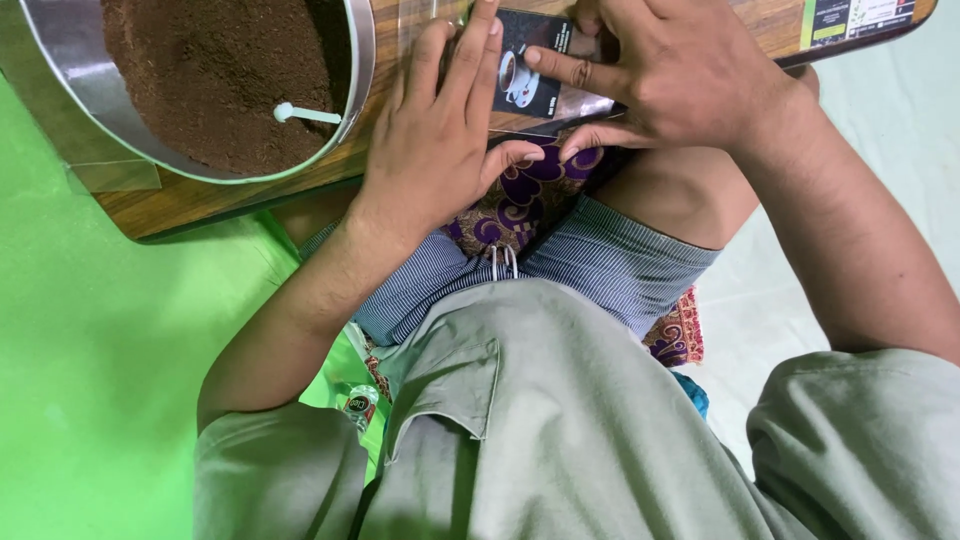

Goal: Scooping coffee powder from a metal bowl into small plastic bags using a small spoon and a plastic container.

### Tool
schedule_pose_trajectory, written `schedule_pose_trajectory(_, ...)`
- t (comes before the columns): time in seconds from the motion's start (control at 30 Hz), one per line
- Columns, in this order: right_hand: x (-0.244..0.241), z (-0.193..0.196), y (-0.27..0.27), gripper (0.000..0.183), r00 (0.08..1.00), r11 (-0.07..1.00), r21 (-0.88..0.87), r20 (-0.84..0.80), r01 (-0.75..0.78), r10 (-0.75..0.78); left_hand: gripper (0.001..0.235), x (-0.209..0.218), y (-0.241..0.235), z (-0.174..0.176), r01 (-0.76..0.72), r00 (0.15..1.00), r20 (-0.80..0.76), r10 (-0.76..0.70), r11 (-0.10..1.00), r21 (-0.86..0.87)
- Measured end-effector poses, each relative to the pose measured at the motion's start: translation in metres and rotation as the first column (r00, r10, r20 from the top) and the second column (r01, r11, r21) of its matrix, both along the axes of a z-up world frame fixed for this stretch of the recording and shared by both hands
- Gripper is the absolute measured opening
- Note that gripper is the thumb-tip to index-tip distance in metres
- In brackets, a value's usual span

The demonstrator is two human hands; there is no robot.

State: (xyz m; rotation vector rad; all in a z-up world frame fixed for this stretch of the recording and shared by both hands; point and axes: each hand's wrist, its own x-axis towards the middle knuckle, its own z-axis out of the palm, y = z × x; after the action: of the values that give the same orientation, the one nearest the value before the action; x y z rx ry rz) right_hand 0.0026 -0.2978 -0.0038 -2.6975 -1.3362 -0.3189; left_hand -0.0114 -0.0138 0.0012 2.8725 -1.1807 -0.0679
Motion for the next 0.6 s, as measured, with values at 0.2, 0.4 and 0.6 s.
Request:
schedule_pose_trajectory(0.2, 0.001, -0.002, -0.001, 0.062, 0.984, 0.98, -0.187, 0.152, -0.066, 0.095, 0.106, -0.003, 0.002, -0.004, -0.007, 0.997, -0.078, 0.012, 0.998, 0.056)
schedule_pose_trajectory(0.4, 0.001, 0.001, 0.002, 0.063, 0.981, 0.975, -0.192, 0.139, -0.11, 0.138, 0.114, -0.01, 0.002, -0.003, -0.015, 1.0, -0.011, 0.016, 0.993, 0.114)
schedule_pose_trajectory(0.6, -0.004, 0.007, 0.007, 0.067, 0.97, 0.952, -0.262, 0.141, -0.158, 0.2, 0.125, -0.009, -0.003, 0.005, -0.034, 0.998, -0.04, 0.041, 0.987, 0.157)
